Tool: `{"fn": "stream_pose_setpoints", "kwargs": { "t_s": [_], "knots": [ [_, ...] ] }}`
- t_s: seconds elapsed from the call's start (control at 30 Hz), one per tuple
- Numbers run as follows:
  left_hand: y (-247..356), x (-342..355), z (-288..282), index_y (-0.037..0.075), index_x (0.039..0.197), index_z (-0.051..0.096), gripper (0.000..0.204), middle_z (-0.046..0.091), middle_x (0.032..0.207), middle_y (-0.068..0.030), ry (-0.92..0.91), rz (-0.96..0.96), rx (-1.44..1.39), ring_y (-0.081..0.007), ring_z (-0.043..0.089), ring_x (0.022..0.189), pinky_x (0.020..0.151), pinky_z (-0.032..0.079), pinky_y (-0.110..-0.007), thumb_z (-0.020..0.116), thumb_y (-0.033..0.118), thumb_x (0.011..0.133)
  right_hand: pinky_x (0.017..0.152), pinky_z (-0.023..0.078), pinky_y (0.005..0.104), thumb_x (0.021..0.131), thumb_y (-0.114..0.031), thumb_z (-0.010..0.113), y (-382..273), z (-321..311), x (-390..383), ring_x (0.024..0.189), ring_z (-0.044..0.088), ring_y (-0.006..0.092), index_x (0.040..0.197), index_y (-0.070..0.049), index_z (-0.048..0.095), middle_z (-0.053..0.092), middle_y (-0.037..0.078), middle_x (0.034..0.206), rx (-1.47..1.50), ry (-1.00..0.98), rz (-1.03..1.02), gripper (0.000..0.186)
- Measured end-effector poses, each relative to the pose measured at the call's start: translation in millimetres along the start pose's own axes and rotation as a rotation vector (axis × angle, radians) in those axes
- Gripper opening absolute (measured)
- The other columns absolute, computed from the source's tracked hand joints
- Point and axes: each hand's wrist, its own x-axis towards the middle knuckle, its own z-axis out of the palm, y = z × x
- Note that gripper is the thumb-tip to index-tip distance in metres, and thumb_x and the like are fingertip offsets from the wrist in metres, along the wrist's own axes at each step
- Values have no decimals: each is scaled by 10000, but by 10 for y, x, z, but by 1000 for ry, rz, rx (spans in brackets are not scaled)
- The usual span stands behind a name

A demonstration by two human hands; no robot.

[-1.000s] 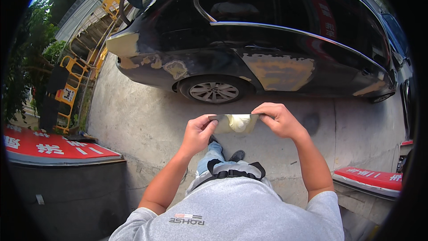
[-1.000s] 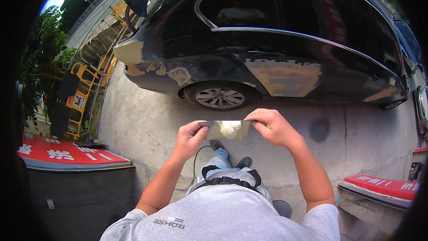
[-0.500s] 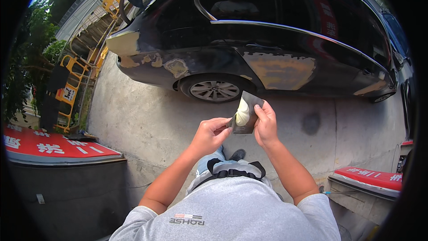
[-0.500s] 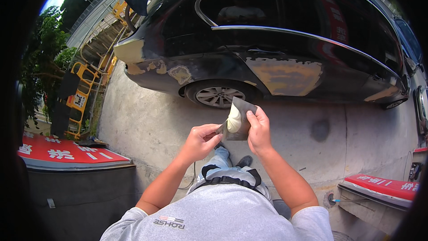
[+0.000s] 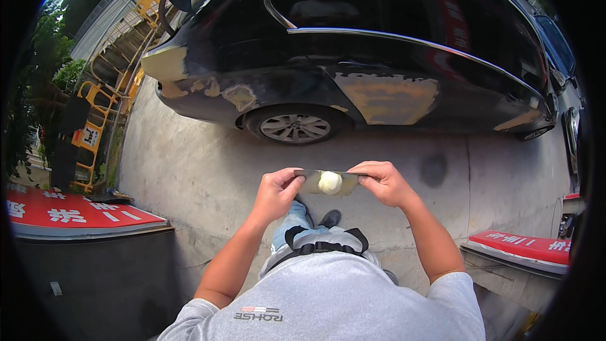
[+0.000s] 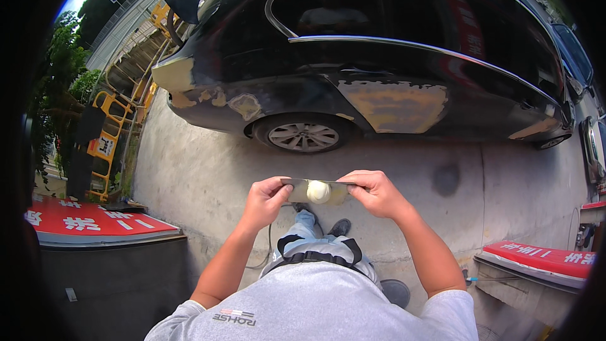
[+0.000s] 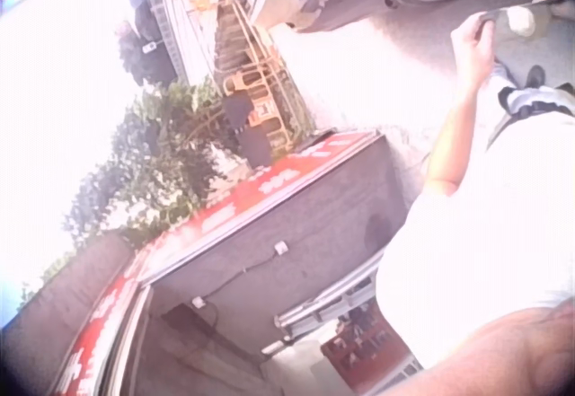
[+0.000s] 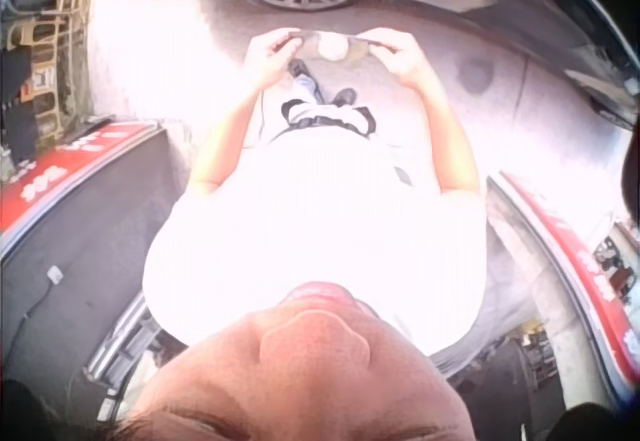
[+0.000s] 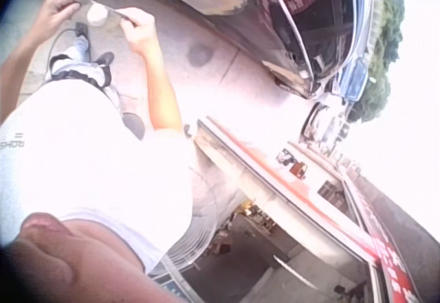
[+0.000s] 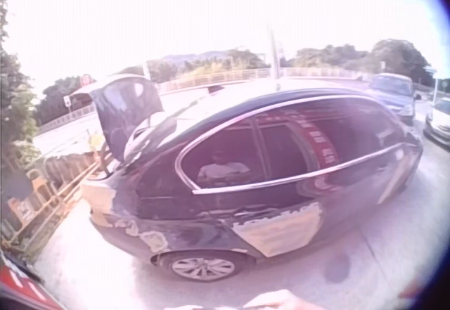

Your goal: The person applies beige body filler to a damaged area on a black car door using a metal spreader, then walks to a workbench to load more filler from a can onto the spreader and returns to the car to continue spreading the filler over the repair area.

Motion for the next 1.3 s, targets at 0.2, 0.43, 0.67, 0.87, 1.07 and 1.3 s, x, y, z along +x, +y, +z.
{"fn": "stream_pose_setpoints", "kwargs": {
  "t_s": [0.2,0.43,0.67,0.87,1.07,1.3],
  "knots": [
    [97,94,138,-6,1233,675,231,733,1065,-63,1,-252,-484,-131,709,929,815,601,-290,582,107,1054,966,552,460,814,38,664,8,-105,-140,1112,683,344,1168,-73,746,725,93,1188,-618,395,-384,379],
    [217,313,407,-51,1253,662,257,736,1180,-131,-60,-268,-751,-199,740,1025,894,623,-341,562,64,1046,1099,479,572,830,-127,700,-14,163,-238,1257,625,291,1165,-201,782,703,-2,1304,-816,277,-534,352],
    [365,617,695,-48,1225,662,237,749,1141,-142,-117,-284,-691,-202,754,987,850,638,-331,579,48,1026,1070,489,564,804,-58,704,6,-146,-259,1205,643,316,1148,-178,788,708,13,1273,-778,506,-446,374],
    [431,1073,763,-35,1204,677,213,755,1098,-122,-156,-336,-770,-183,754,928,804,639,-305,586,49,1030,1070,488,573,786,-79,707,127,-258,-176,1207,640,293,1111,-164,803,716,-1,1248,-758,413,-466,349],
    [419,1766,847,-30,1312,671,300,738,1094,-77,-165,-121,-525,-134,700,980,875,602,-321,598,104,1053,833,549,314,1045,-72,550,333,-783,156,915,671,216,1145,0,660,706,111,1071,-221,747,-105,165],
    [566,2418,835,-16,1330,678,315,718,956,-36,-336,111,-139,-78,633,830,768,529,-249,616,95,1041,902,485,267,1080,-108,513,541,-1472,753,975,591,92,1185,2,613,686,32,1064,315,889,62,182]
  ]
}}
